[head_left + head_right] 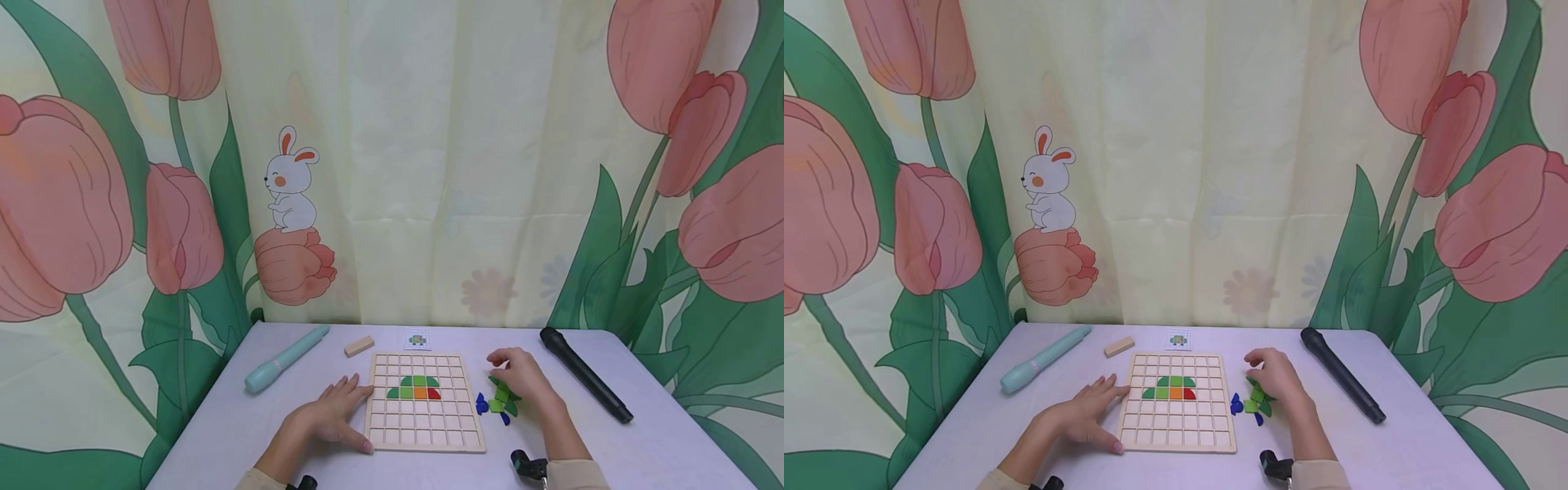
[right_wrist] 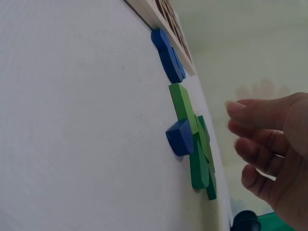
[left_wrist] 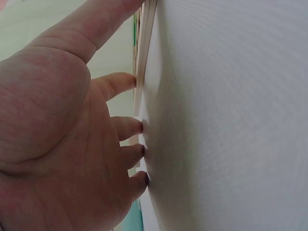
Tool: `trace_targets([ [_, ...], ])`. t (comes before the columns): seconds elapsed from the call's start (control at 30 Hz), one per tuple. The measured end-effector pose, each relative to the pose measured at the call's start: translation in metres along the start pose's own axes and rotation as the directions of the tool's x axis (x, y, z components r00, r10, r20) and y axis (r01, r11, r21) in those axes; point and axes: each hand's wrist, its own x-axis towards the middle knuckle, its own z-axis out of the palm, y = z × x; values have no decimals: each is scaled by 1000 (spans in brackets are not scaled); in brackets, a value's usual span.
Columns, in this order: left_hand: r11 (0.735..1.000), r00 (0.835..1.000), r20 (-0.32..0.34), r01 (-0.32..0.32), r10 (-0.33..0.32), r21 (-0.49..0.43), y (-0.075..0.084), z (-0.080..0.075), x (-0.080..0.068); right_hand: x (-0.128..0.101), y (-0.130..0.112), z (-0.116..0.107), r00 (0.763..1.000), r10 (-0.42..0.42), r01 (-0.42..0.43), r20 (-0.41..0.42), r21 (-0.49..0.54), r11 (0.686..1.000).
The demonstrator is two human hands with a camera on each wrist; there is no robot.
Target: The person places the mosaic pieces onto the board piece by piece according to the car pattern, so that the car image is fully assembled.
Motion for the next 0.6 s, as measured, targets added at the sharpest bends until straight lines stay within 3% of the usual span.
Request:
trace_targets([
  [0.6,1000,1000,1,6,-6,3,0,1,0,3,15,7,999,47,-47,14,-45,998],
])
